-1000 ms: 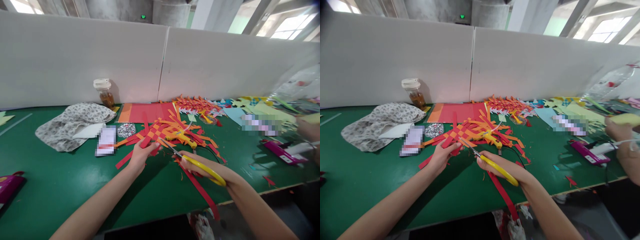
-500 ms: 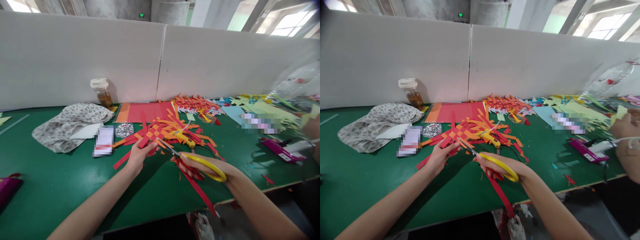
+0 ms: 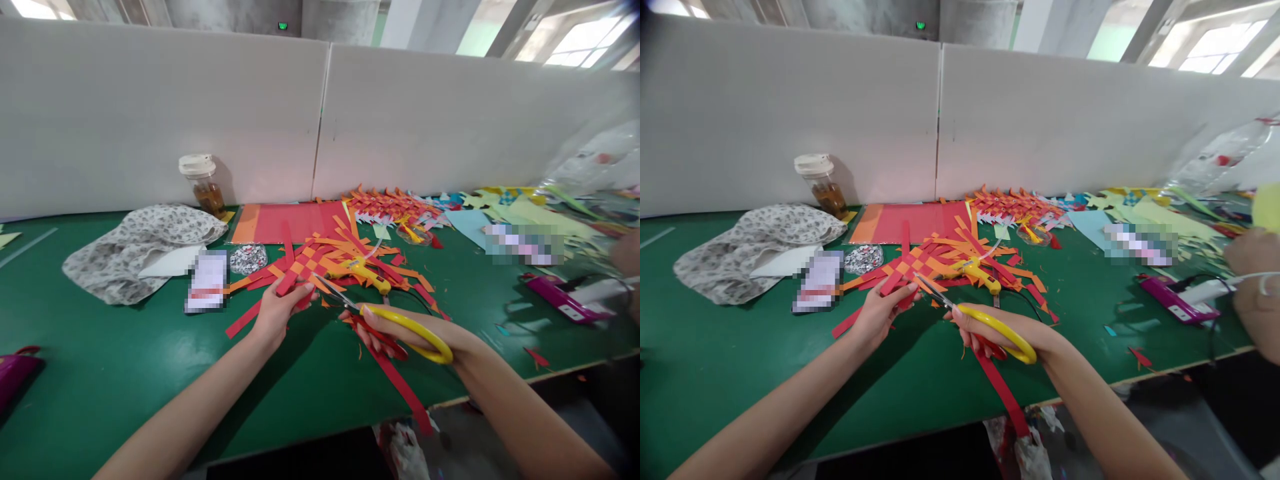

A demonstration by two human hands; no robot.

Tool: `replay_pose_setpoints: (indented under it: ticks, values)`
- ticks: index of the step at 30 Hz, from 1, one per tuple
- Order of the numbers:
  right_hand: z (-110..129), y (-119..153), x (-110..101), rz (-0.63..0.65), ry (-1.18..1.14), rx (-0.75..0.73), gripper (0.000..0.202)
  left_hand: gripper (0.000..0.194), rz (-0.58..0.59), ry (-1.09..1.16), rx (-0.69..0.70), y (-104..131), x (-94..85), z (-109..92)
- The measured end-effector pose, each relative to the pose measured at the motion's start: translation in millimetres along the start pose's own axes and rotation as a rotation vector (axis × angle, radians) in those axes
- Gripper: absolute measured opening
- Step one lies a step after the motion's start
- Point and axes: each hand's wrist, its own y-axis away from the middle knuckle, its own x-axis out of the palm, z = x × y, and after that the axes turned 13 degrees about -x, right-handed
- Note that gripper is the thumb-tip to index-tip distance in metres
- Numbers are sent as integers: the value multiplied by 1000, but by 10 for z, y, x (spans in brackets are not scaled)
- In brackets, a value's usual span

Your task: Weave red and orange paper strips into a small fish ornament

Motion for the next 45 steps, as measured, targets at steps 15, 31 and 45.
replay_pose_setpoints:
  ticks: [15,31,45]
  values:
    - [46,10,27,-18,2,27,46,32,0,17,-29,-2,1,18]
    - [48,21,29,-70,-15,-3,45,32,-8,25,-30,-2,-1,13]
    - [58,1,31,-34,51,24,48,32,-1,47,-29,-4,5,20]
